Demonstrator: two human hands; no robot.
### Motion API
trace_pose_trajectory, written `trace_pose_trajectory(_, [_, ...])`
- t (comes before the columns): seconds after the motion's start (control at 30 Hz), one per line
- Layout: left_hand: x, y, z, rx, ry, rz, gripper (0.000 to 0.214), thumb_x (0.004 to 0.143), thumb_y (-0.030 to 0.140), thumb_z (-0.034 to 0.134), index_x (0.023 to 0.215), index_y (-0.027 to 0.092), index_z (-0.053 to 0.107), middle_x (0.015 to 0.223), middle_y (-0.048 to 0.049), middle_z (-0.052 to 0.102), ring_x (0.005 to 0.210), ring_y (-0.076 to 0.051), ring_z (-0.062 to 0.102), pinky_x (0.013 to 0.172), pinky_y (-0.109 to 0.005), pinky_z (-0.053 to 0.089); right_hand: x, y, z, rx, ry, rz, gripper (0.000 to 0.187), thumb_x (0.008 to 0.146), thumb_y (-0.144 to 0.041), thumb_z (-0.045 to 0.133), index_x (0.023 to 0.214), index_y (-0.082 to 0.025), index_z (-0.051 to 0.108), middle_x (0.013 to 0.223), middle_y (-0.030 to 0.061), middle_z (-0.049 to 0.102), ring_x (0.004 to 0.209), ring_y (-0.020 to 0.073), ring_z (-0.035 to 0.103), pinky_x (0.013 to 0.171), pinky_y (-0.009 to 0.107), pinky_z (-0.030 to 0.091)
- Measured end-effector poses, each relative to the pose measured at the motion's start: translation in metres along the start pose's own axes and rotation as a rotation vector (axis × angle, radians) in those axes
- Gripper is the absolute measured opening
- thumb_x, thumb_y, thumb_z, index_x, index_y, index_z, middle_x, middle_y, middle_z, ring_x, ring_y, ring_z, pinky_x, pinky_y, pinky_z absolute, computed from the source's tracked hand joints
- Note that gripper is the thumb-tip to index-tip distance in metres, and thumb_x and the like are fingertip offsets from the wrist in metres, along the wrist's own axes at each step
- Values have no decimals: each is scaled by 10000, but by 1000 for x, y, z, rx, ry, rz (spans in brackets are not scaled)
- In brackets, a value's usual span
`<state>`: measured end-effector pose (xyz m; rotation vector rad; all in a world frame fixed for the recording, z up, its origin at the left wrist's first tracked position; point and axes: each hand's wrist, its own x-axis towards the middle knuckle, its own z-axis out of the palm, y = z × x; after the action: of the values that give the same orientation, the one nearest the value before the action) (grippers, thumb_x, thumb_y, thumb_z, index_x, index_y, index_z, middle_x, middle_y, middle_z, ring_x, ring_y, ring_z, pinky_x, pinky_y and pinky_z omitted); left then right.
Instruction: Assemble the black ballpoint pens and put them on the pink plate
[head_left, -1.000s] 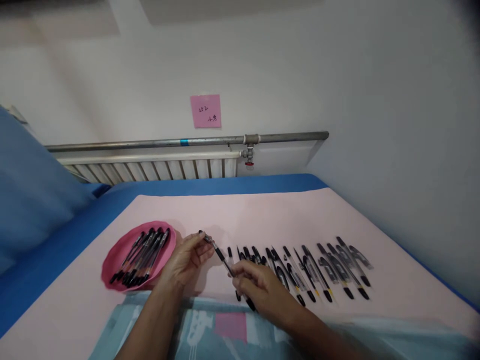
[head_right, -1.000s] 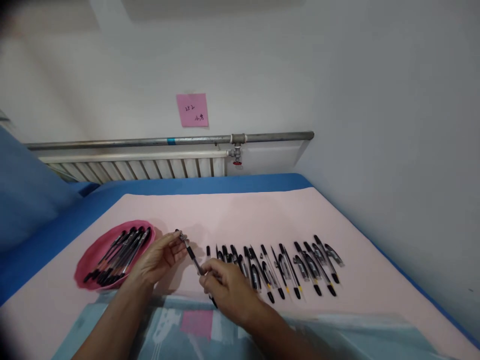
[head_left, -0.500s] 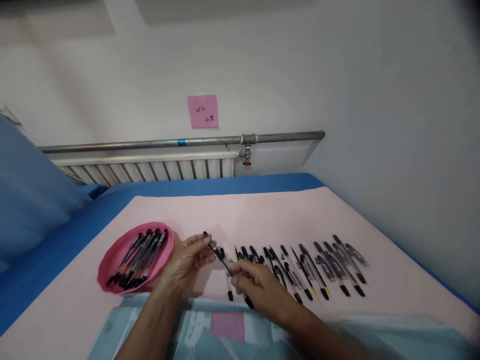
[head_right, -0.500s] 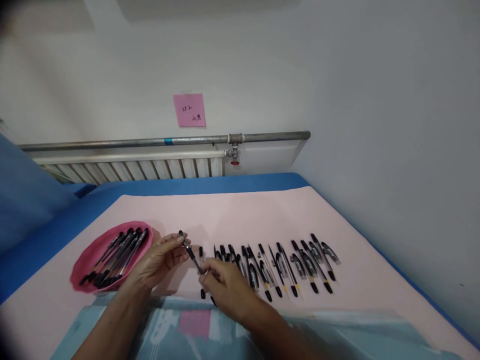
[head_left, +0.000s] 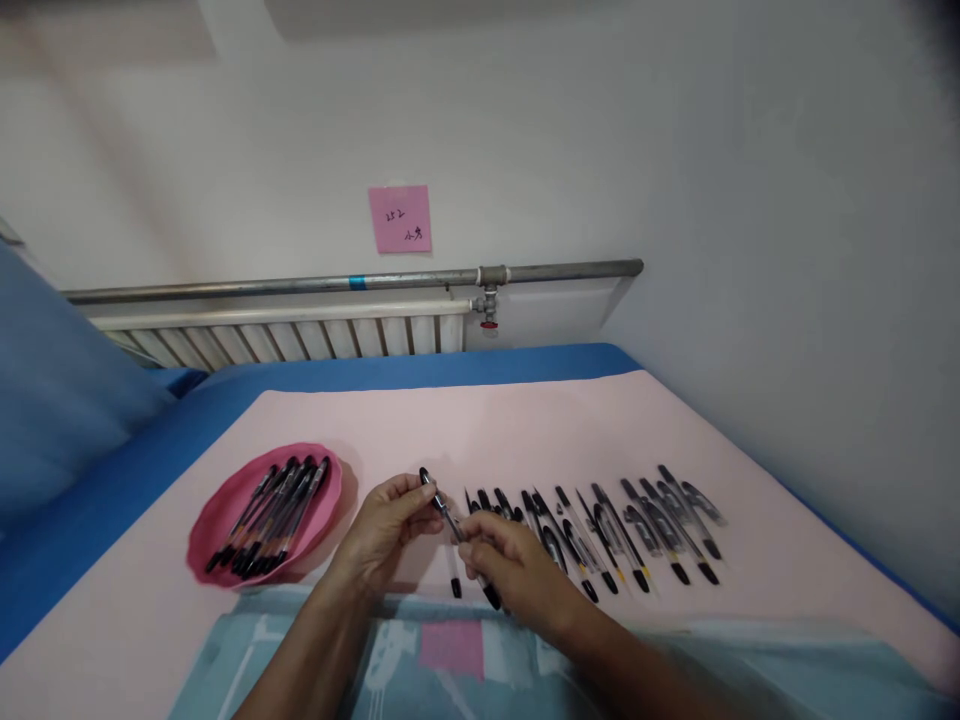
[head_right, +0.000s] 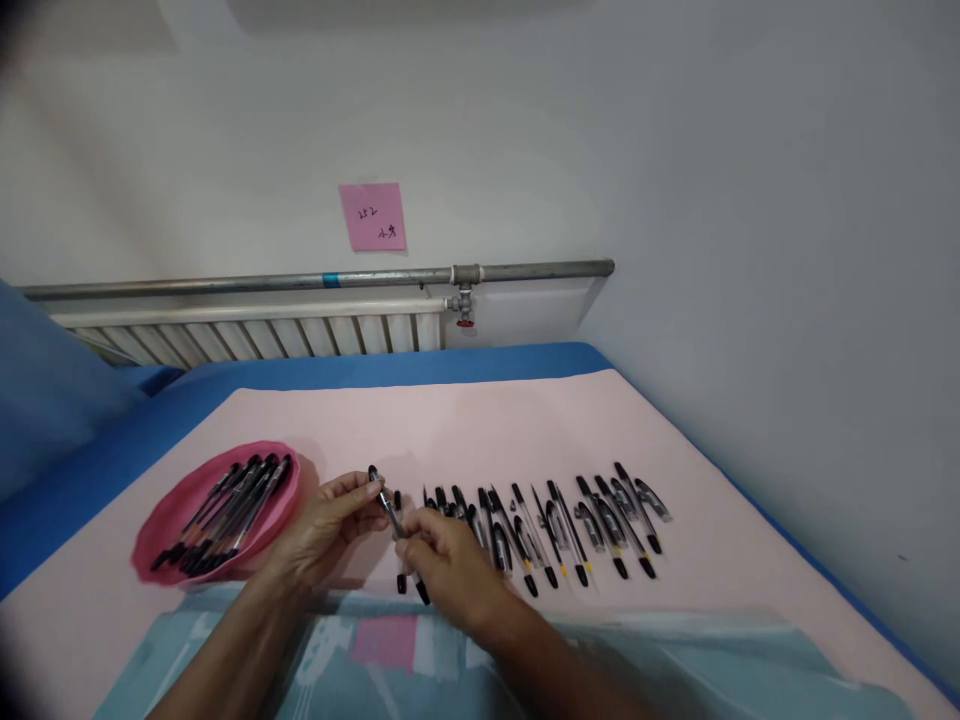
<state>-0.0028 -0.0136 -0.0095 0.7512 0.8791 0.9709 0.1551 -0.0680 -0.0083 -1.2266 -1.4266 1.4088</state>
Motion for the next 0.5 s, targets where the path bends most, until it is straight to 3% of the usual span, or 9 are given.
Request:
trace_pose_trajectory(0.33, [-4,0,10,31,-50,67,178,654,254,696,687,121,583,671,-34,664,559,-106,605,570,-222,485,2,3,6,110,3,11,42,695,-224,477,686,-184,488,553,-52,452,478,73,375,465,194,277])
trace_pose_trajectory(0.4, [-4,0,13,73,-5,108,187,657,275,681,682,122,576,655,-34,652,559,-119,601,561,-238,481,4,2,6,104,-6,61,36,695,-217,475,707,-187,491,537,-61,444,420,58,335,422,190,246])
trace_pose_trajectory(0.5, [-5,10,6,185,168,259,199,667,312,647,705,132,570,621,-15,619,540,-123,583,547,-243,466,6,-2,1,70,-17,87,116,748,-271,468,800,-187,529,518,-65,425,385,58,330,391,193,242])
